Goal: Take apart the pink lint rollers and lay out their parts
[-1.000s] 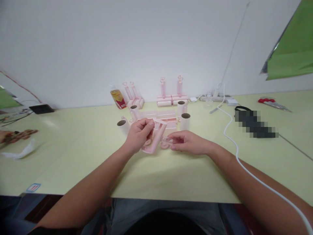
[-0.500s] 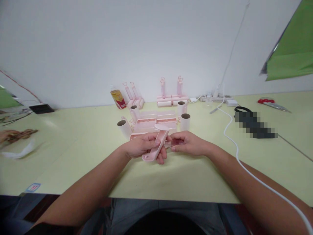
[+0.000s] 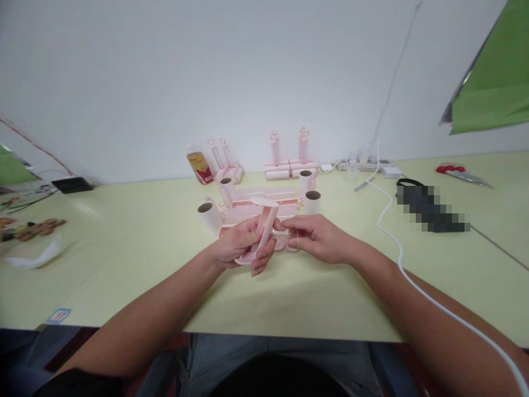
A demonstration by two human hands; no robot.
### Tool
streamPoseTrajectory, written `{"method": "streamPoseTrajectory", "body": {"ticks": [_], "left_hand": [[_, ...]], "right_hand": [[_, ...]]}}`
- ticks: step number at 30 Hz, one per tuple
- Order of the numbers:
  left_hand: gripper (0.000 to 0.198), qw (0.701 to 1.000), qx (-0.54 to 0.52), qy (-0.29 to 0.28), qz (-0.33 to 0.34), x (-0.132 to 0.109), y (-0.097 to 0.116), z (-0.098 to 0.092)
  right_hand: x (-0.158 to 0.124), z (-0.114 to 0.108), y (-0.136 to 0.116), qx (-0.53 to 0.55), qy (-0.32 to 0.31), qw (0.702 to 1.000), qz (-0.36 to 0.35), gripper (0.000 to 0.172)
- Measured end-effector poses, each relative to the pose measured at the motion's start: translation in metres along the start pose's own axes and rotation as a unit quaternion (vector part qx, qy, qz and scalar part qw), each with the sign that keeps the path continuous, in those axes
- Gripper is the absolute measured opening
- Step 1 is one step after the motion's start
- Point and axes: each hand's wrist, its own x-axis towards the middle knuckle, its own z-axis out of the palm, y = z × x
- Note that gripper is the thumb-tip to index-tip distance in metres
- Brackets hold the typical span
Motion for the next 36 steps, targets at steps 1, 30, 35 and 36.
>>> {"method": "streamPoseTrajectory", "body": {"ticks": [1, 30, 35, 36], "left_hand": [[0.046, 1.000, 0.009, 0.008, 0.012, 0.000, 0.000, 0.000], [0.024, 0.570, 0.799, 0.190, -0.004, 0.030, -0.006, 0.003], [0.015, 0.458, 0.868, 0.189, 0.000, 0.047, -0.028, -0.001], [0.014, 0.454, 0.870, 0.192, 0.001, 0.049, -0.030, -0.002]], "right_hand": [[0.000, -0.002, -0.002, -0.020, 0.006, 1.000, -0.006, 0.034], [-0.006, -0.006, 0.016, -0.048, 0.379, 0.924, -0.003, 0.033], [-0.006, -0.002, 0.012, -0.048, 0.356, 0.933, -0.007, 0.033], [-0.006, -0.001, 0.011, -0.047, 0.352, 0.935, -0.009, 0.033]]}}
